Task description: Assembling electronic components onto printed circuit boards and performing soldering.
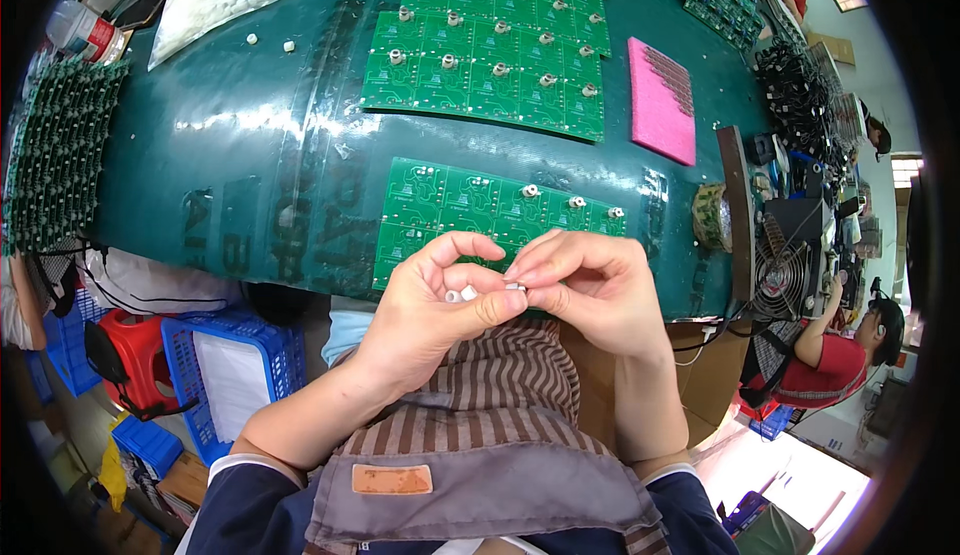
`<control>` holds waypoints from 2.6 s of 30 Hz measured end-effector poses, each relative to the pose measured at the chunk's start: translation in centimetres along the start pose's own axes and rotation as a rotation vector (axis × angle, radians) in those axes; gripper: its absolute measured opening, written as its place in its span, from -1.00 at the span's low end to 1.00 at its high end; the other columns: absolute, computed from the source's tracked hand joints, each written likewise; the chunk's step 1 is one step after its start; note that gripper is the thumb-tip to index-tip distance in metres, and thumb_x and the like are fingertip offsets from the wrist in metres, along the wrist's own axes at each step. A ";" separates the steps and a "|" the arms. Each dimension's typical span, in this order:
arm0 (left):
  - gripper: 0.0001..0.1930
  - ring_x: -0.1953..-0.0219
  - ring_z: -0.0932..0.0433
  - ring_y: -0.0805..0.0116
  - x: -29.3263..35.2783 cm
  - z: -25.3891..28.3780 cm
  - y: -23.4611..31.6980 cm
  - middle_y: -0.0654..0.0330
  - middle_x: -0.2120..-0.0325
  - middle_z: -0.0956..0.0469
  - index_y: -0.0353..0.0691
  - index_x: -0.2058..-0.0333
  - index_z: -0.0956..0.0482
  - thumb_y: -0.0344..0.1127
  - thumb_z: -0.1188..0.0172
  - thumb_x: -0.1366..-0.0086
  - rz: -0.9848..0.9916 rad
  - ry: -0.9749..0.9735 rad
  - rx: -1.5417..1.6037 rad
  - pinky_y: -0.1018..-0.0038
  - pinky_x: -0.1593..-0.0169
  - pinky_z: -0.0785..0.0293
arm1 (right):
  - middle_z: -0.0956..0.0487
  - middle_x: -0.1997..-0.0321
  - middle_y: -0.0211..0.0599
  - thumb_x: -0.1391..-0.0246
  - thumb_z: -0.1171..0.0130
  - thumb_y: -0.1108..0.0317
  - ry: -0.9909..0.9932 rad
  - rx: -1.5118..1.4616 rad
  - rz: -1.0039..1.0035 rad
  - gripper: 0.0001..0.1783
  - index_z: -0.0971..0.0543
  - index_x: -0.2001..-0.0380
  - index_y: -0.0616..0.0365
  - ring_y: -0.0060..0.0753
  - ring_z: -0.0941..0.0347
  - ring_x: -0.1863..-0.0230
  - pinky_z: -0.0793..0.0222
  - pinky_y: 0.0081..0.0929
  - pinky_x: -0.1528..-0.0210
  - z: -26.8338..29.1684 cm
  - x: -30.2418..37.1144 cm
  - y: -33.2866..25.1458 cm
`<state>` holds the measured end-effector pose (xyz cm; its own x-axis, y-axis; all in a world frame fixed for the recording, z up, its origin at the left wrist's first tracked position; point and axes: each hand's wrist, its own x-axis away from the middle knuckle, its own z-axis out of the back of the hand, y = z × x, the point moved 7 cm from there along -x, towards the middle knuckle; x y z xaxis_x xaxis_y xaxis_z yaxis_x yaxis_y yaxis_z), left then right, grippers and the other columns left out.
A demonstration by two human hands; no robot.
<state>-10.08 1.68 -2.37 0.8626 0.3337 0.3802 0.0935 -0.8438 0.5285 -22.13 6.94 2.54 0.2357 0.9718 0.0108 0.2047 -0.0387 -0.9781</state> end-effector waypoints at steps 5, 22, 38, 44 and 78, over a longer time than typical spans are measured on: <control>-0.67 0.38 -0.40 0.64 0.5 -0.2 -0.2 0.09 0.13 -0.53 -0.29 0.01 -0.34 -0.42 -0.14 -0.27 0.016 0.075 0.069 0.67 0.30 -0.34 | -0.62 0.42 -0.25 0.08 -0.26 0.53 0.142 0.508 0.035 -0.91 -0.61 0.43 0.29 -0.49 -0.55 0.36 -0.43 -0.57 0.27 0.9 -2.8 -0.1; -0.80 0.49 -0.29 0.64 0.7 1.1 -1.1 -0.01 0.13 -0.51 -0.24 0.07 -0.40 -0.35 0.09 -0.41 0.001 0.075 0.088 0.65 0.36 -0.29 | -0.62 0.50 -0.21 0.07 -0.24 0.49 0.207 0.926 0.006 -0.91 -0.59 0.46 0.29 -0.42 -0.58 0.45 -0.48 -0.51 0.32 0.3 -6.9 0.2; -0.77 0.48 -0.34 0.59 0.6 1.5 -1.4 0.01 0.19 -0.55 -0.29 0.06 -0.39 -0.43 0.02 -0.32 0.024 0.069 0.170 0.62 0.36 -0.31 | -0.62 0.50 -0.18 0.07 -0.24 0.42 0.275 0.951 -0.043 -0.86 -0.57 0.48 0.30 -0.38 -0.59 0.44 -0.48 -0.48 0.31 0.4 -6.8 0.6; -0.78 0.48 -0.32 0.62 0.7 1.4 -1.3 -0.02 0.14 -0.52 -0.29 0.05 -0.38 -0.40 0.06 -0.37 0.005 0.038 0.146 0.64 0.36 -0.30 | -0.60 0.51 -0.19 0.07 -0.24 0.44 0.313 0.947 -0.018 -0.88 -0.56 0.50 0.28 -0.37 -0.58 0.46 -0.46 -0.46 0.36 0.0 -6.4 0.7; -0.83 0.58 -0.23 0.58 1.6 1.7 -1.6 0.06 0.33 -0.52 -0.27 0.18 -0.43 -0.32 0.05 -0.40 -0.032 0.128 0.019 0.63 0.49 -0.19 | -0.58 0.28 -0.18 0.11 -0.28 0.39 0.312 1.054 0.396 -0.88 -0.56 0.45 0.14 -0.13 -0.49 0.18 -0.41 -0.27 0.09 3.7 -5.4 -2.4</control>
<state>-7.99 2.89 -3.88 0.7889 0.4101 0.4577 0.1300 -0.8393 0.5279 -27.40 2.64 4.04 0.3598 0.8301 -0.4261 -0.7908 0.0289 -0.6115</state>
